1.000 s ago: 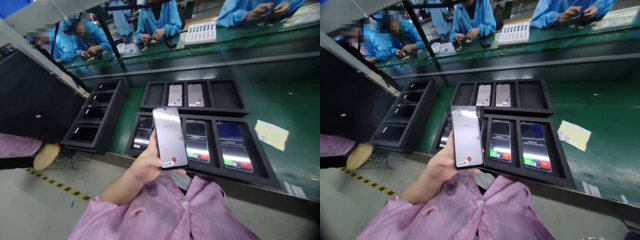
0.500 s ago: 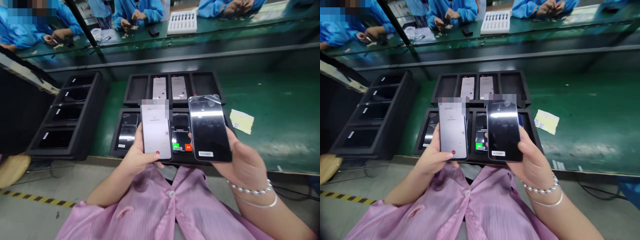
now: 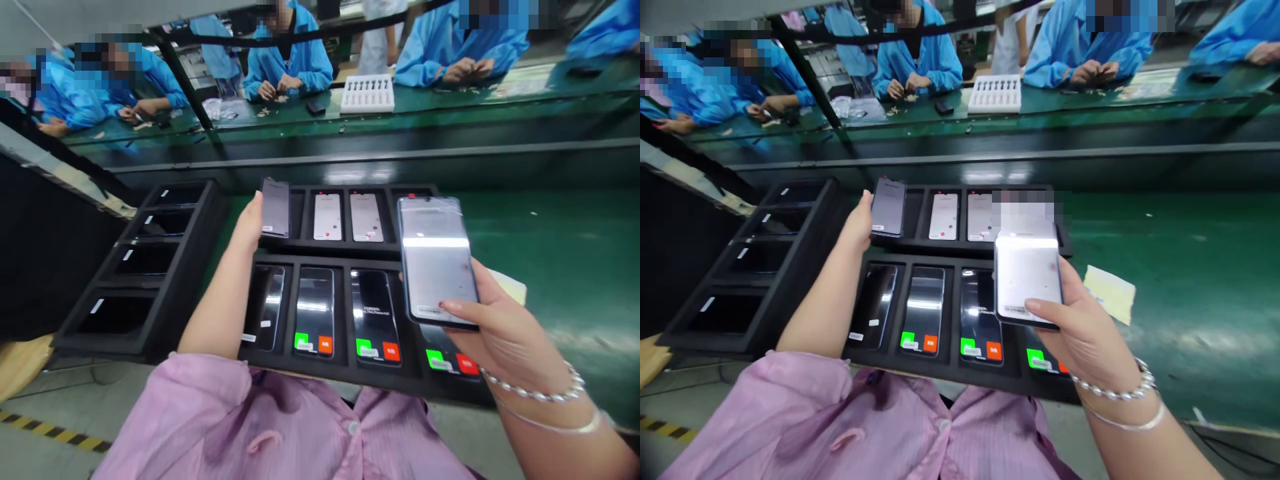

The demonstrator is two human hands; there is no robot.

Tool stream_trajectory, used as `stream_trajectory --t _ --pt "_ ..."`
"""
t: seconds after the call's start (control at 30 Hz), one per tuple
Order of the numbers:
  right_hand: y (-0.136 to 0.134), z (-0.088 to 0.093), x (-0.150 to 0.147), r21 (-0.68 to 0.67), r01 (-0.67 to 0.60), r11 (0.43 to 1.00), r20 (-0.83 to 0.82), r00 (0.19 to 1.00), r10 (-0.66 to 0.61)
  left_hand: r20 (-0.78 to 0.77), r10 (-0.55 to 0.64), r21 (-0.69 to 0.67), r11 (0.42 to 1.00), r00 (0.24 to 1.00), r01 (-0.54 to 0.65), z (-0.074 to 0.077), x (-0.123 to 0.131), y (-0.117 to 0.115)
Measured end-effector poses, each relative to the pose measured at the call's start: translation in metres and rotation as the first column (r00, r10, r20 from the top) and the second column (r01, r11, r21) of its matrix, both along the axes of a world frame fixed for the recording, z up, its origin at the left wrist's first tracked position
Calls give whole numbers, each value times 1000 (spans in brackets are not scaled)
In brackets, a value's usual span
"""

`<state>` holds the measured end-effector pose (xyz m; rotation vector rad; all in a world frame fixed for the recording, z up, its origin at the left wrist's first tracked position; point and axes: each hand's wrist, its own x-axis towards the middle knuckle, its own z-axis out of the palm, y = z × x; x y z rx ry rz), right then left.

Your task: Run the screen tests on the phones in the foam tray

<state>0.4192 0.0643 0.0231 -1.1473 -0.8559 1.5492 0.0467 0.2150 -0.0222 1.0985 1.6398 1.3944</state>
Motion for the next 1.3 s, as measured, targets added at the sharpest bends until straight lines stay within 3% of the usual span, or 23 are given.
stream_trajectory --t 0.2,0.43,0.6,0.8,1.03,1.3 --pt "26 13 2 -32 75 997 123 990 -71 -130 50 33 998 990 -46 -31 -9 4" --pt "66 20 4 239 -74 968 41 997 66 -276 87 -72 991 957 -111 -30 -9 6" --pt "117 -1 17 267 -82 960 145 988 44 -447 42 -111 989 893 -102 -28 -5 9" --pt "177 -42 48 157 63 986 303 947 -109 -634 -75 -169 985 770 -44 -33 10 12" --pt "187 -66 61 41 33 999 387 921 -47 -725 -191 -218 975 662 43 -41 14 13" --pt "194 -74 63 38 -50 998 408 913 30 -700 -171 -49 980 693 193 -62 7 16"
